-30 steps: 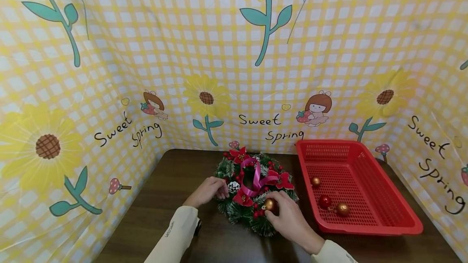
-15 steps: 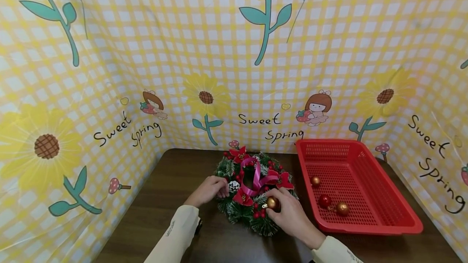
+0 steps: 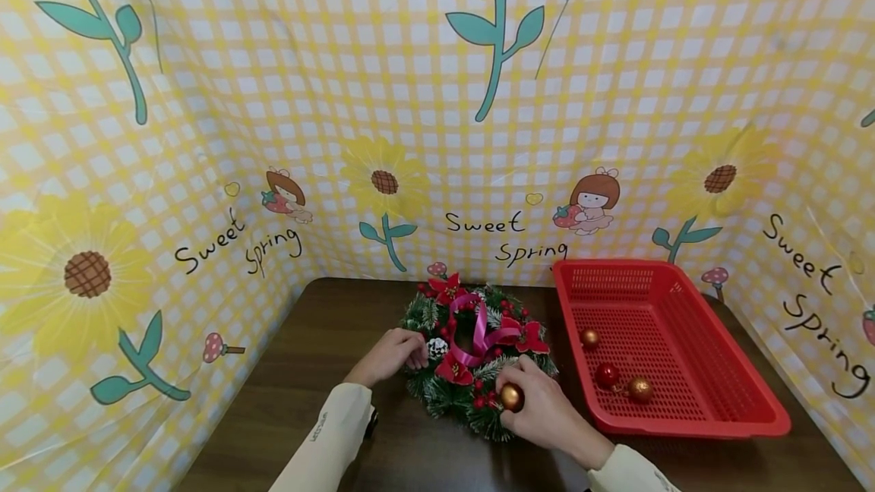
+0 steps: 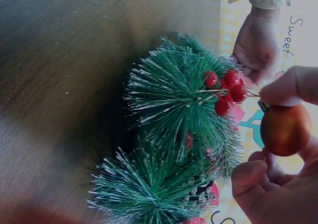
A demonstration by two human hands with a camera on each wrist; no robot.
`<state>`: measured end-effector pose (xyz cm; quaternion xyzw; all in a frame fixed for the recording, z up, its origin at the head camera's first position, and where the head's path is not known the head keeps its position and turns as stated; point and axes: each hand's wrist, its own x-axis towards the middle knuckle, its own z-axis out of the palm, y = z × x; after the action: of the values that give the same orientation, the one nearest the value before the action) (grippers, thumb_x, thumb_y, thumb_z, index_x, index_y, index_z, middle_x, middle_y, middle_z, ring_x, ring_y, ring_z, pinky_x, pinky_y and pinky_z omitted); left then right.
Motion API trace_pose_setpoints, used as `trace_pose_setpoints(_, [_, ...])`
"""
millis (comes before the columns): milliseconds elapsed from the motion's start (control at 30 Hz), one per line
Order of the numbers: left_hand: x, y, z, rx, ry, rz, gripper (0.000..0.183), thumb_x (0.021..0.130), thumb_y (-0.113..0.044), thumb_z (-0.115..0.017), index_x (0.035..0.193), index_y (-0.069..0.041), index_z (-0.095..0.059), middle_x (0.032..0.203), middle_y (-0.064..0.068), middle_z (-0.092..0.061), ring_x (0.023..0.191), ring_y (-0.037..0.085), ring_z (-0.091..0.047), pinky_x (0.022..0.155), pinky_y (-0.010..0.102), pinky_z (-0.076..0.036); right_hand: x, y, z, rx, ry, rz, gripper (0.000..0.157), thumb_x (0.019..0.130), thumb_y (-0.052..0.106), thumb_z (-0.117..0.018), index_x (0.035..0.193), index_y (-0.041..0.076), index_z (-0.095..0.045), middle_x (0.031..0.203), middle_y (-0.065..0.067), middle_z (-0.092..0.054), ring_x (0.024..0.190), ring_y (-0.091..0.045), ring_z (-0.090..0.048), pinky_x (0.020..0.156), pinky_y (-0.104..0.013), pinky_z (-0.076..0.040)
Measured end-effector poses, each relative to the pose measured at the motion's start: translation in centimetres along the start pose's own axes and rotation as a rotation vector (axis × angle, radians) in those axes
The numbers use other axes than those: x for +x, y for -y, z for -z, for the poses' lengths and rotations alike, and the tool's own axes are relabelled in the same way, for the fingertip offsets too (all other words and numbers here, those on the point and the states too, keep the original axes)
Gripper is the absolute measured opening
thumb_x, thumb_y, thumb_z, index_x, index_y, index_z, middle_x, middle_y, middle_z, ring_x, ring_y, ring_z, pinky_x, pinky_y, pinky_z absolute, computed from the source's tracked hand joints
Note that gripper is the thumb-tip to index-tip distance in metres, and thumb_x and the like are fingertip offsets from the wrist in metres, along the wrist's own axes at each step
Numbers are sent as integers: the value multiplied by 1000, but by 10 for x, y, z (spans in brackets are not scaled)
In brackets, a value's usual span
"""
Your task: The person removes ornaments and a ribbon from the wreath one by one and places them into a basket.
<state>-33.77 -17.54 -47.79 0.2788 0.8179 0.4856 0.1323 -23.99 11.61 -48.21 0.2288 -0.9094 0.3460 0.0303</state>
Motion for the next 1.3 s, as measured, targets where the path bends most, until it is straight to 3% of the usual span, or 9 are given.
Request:
trace_pose_setpoints(233, [0,2,0,-15,0,7,37,101,-6,-35,86,12,-63,84,26,-64,77,45,-61,72,51,-50,-2,-1,-1,-42,50,61,32,58,6,-71,76,25,-53,82,6,-40,67,-10,-42,54,-27,-36])
trace_pose_setpoints(433, [0,1,0,-20,-5,4,37,101,-6,-35,86,12,-63,84,26,-64,77,45,-61,72,52,-50,-3,-3,-2,-58,55,-15,29,61,8,-74,75,21,-53,79,3,-41,64,-12,-42,52,-28,-36])
trace_pose_setpoints(733, [-1,1,0,-19,-8,6,37,101,-6,-35,86,12,-64,84,26,-65,78,45,-62,72,52,-50,-1,-3,-2,-94,-65,-185,28,64,13,-77,77,20,-54,81,0,-41,62,-14,-44,51,-30,-38])
trace_pose_setpoints(1167, [-2,-1,0,-17,-5,8,37,101,-6,-35,87,13,-63,85,27,-64,79,46,-61,73,52,-49,2,2,5,-83,-216,-154,33,63,11,-76,89,17,-57,86,3,-42,65,-11,-46,56,-30,-41])
trace_pose_setpoints(1300, [-3,-1,1,-24,-5,12,37,101,-6,-35,87,13,-63,85,27,-64,79,47,-61,73,53,-49,4,3,13,-71,-252,-167,33,68,11,-76,96,17,-59,88,1,-44,63,-12,-46,54,-30,-40])
